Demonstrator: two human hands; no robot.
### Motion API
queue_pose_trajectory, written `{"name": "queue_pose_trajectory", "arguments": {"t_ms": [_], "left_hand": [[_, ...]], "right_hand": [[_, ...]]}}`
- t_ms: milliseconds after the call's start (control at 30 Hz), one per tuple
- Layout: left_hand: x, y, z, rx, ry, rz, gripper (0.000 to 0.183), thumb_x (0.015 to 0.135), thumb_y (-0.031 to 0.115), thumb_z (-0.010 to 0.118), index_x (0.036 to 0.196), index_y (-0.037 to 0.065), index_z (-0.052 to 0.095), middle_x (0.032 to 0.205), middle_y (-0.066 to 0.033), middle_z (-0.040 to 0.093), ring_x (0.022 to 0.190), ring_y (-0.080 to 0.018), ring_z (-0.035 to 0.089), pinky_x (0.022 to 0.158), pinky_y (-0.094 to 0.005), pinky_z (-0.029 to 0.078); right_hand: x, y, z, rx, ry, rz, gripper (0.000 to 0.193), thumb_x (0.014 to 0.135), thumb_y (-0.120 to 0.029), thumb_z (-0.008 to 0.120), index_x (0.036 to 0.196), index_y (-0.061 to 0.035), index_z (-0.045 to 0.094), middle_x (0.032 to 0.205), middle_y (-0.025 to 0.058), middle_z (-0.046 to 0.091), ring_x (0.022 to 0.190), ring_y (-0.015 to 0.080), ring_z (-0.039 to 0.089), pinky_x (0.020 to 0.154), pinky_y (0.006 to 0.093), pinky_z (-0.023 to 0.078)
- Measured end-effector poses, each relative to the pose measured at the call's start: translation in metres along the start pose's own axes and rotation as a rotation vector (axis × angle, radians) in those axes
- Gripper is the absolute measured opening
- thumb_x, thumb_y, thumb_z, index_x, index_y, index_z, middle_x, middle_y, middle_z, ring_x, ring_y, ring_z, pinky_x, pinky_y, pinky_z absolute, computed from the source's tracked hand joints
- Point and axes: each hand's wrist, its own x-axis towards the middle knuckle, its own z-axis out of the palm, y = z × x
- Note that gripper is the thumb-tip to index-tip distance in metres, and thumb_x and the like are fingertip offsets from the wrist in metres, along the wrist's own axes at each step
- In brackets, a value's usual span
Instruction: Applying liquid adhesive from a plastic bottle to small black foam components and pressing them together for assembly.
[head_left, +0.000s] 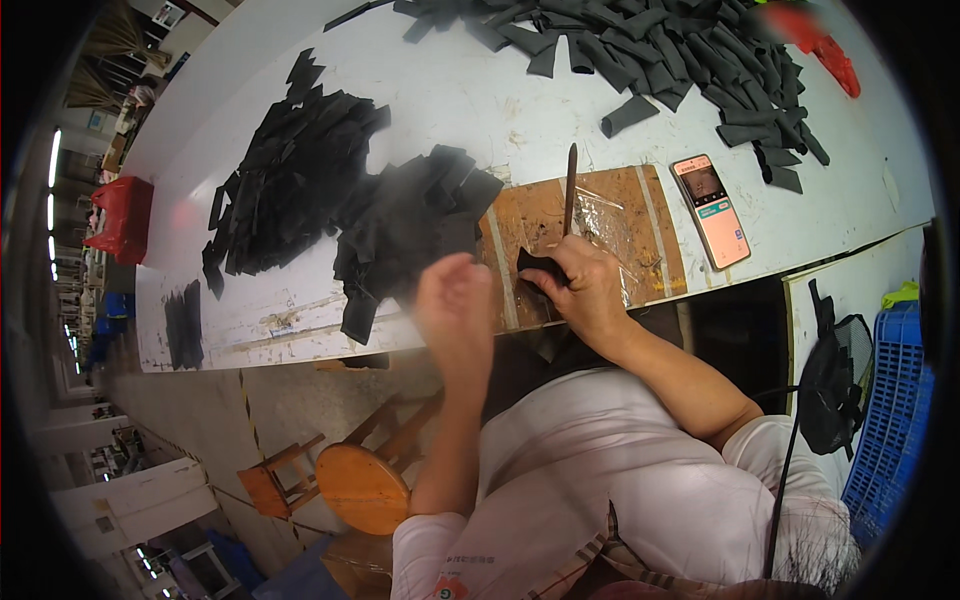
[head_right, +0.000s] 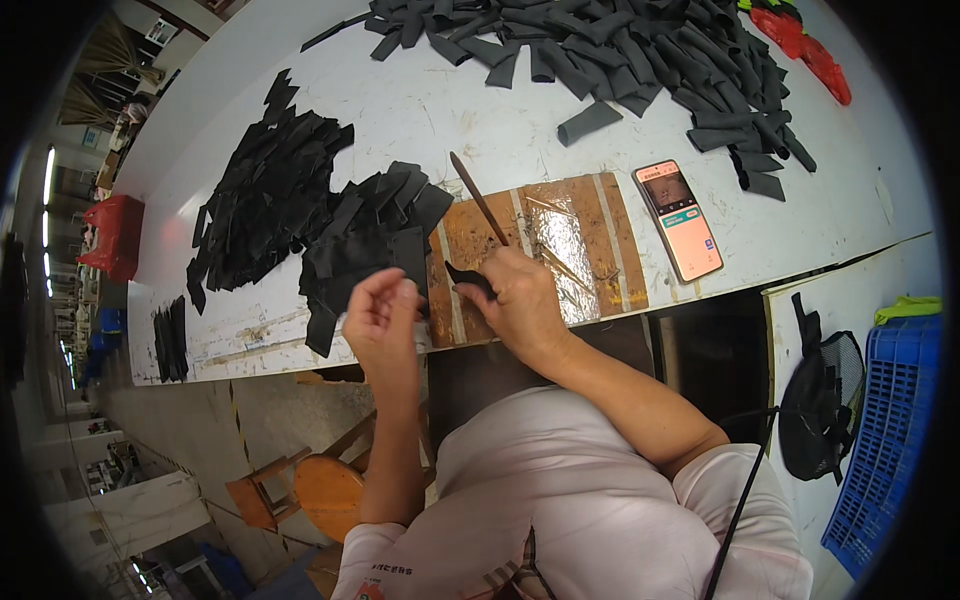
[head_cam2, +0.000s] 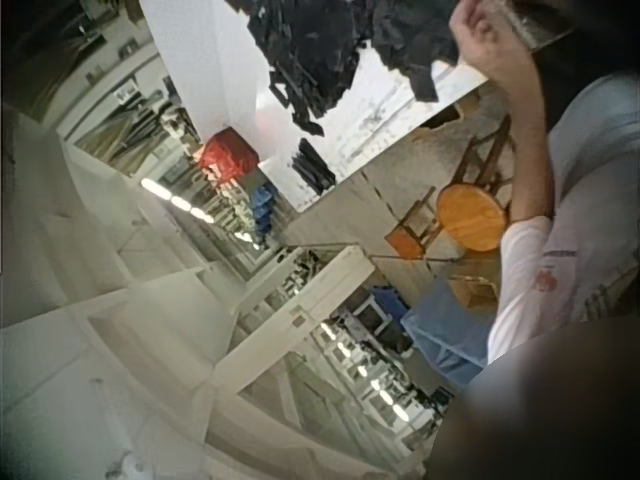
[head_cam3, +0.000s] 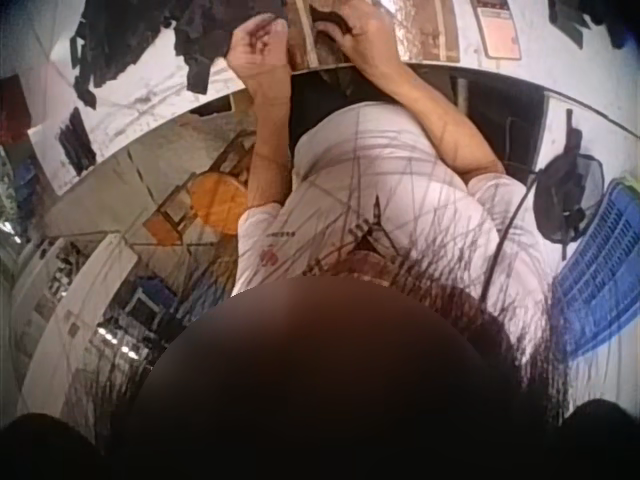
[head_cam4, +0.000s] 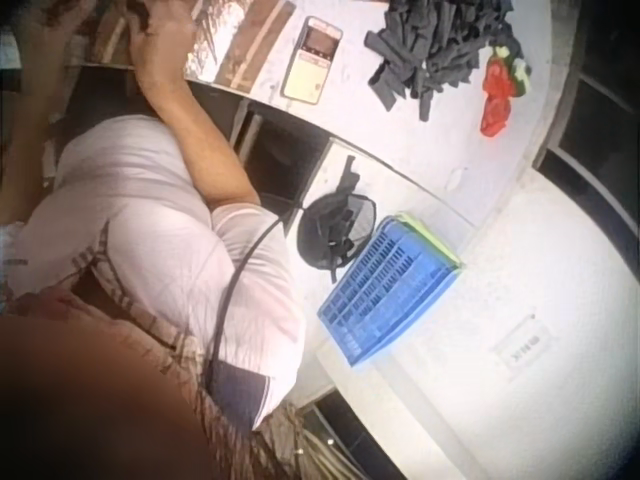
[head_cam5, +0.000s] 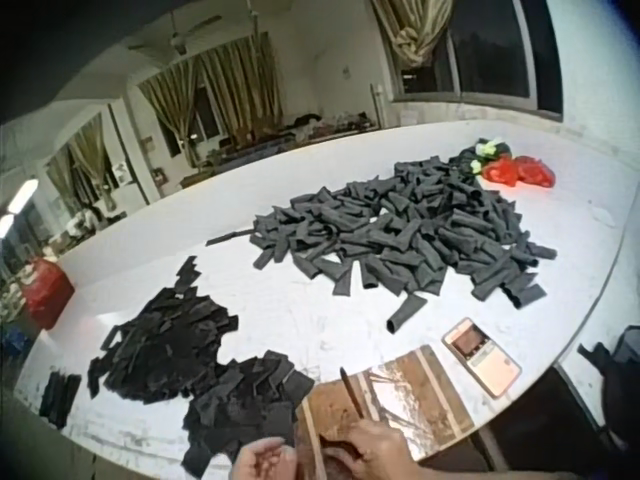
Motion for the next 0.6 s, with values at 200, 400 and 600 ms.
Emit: {"name": "queue_pose_trajectory", "arguments": {"t_ms": [200,400,600], "left_hand": [[-0.022,0.016,0.007,-0.226,-0.152,-0.327,0.015,0.08,0.013,0.058,0.086,0.0,0.054,0.071,-0.0043,0.057,0.058,-0.0083,0.054,0.047,-0.0175,0.042],[-0.02,0.014,0.008,-0.291,-0.164,-0.484,0.011,0.079,0.012,0.057,0.081,0.002,0.053,0.071,-0.0052,0.057,0.057,-0.0092,0.054,0.043,-0.0179,0.041],[-0.018,0.012,0.009,-0.427,-0.198,-0.666,0.008,0.079,0.009,0.055,0.075,0.004,0.052,0.067,-0.0052,0.056,0.055,-0.0106,0.055,0.04,-0.02,0.041]], "right_hand": [[-0.003,-0.001,0.001,-0.068,0.036,-0.206,0.019,0.053,0.004,0.063,0.065,-0.0012,0.049,0.069,0.0108,0.047,0.066,0.0288,0.051,0.054,0.0364,0.042],[-0.002,0.003,-0.001,-0.185,0.006,-0.348,0.015,0.053,0.001,0.056,0.063,-0.0032,0.045,0.068,0.0096,0.043,0.065,0.0264,0.048,0.052,0.0351,0.041],[-0.006,0.006,-0.006,-0.337,-0.014,-0.484,0.012,0.057,-0.009,0.053,0.059,-0.0064,0.042,0.063,0.0068,0.038,0.06,0.0217,0.044,0.049,0.0318,0.039]]}}
